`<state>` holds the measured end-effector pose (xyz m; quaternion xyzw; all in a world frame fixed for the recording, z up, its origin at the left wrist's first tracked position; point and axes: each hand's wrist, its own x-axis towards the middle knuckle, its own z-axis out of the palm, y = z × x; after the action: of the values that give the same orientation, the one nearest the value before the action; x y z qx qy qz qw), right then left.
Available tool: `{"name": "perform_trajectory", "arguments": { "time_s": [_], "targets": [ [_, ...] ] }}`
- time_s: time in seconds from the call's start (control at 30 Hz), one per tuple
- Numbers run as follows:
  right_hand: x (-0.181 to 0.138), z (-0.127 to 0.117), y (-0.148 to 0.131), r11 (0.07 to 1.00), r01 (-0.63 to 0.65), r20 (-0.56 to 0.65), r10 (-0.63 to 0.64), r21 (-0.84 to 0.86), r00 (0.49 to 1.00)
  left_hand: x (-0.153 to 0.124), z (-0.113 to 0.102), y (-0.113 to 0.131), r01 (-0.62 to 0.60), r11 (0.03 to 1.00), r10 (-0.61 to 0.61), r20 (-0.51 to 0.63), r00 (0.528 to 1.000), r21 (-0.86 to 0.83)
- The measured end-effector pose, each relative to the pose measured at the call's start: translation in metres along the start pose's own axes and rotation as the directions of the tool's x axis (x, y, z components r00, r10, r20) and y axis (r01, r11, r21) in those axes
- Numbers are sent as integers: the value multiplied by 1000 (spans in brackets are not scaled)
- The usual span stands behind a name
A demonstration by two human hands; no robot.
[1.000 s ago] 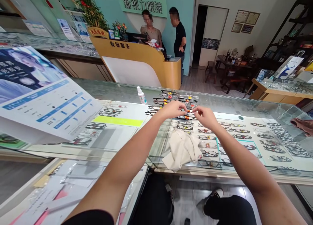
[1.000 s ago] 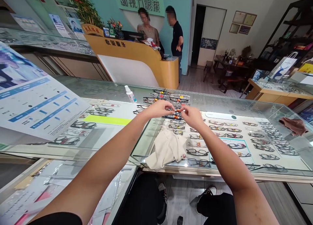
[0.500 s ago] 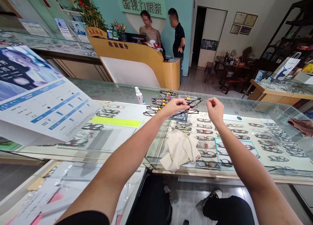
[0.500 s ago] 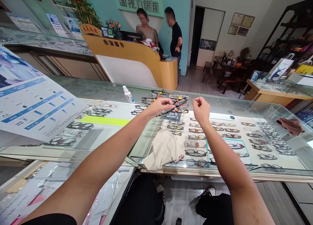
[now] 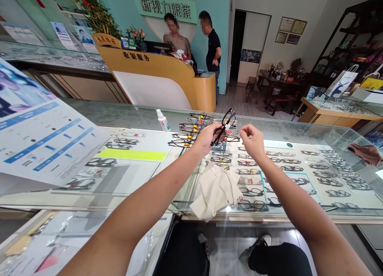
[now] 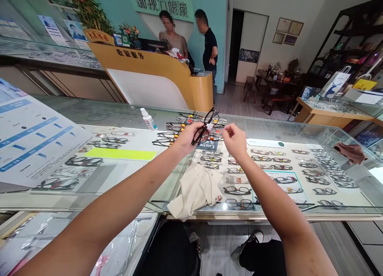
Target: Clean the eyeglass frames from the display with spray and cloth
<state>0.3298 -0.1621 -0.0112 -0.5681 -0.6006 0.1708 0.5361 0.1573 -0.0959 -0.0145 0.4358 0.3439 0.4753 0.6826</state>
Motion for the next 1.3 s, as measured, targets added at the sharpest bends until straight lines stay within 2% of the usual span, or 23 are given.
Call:
{"name": "perform_trajectory", "arguments": {
  "time_s": [0.13, 0.27, 0.53, 0.8, 1.03, 1.17, 1.3],
  "targets": [
    [-1, 0, -1, 1000, 4, 19, -3, -4, 1000, -2, 0, 2, -21, 999, 23, 47, 999, -45],
    [-1, 1, -2, 1000, 0, 29, 0, -9, 1000, -6, 1, 3, -80, 997, 79, 122, 989, 6],
    [-1, 4, -6, 990, -18, 68, 9, 140, 998, -9, 5, 0, -165, 983, 156, 107, 982, 81],
    [0, 10, 1, 981, -20, 101, 0, 191, 995, -6, 4, -5, -244, 958, 218, 172, 961, 149],
    [4, 9, 3, 961, -18, 136, -20, 275, 991, -3, -1, -9, -264, 951, 229, 209, 951, 161],
    [4, 8, 4, 977, -39, 108, 16, 211, 994, -2, -2, -10, -263, 949, 226, 210, 951, 173],
    [1, 3, 4, 999, -36, 21, 36, 23, 999, 0, -3, -10, -294, 933, 252, 208, 945, 207]
  ]
}}
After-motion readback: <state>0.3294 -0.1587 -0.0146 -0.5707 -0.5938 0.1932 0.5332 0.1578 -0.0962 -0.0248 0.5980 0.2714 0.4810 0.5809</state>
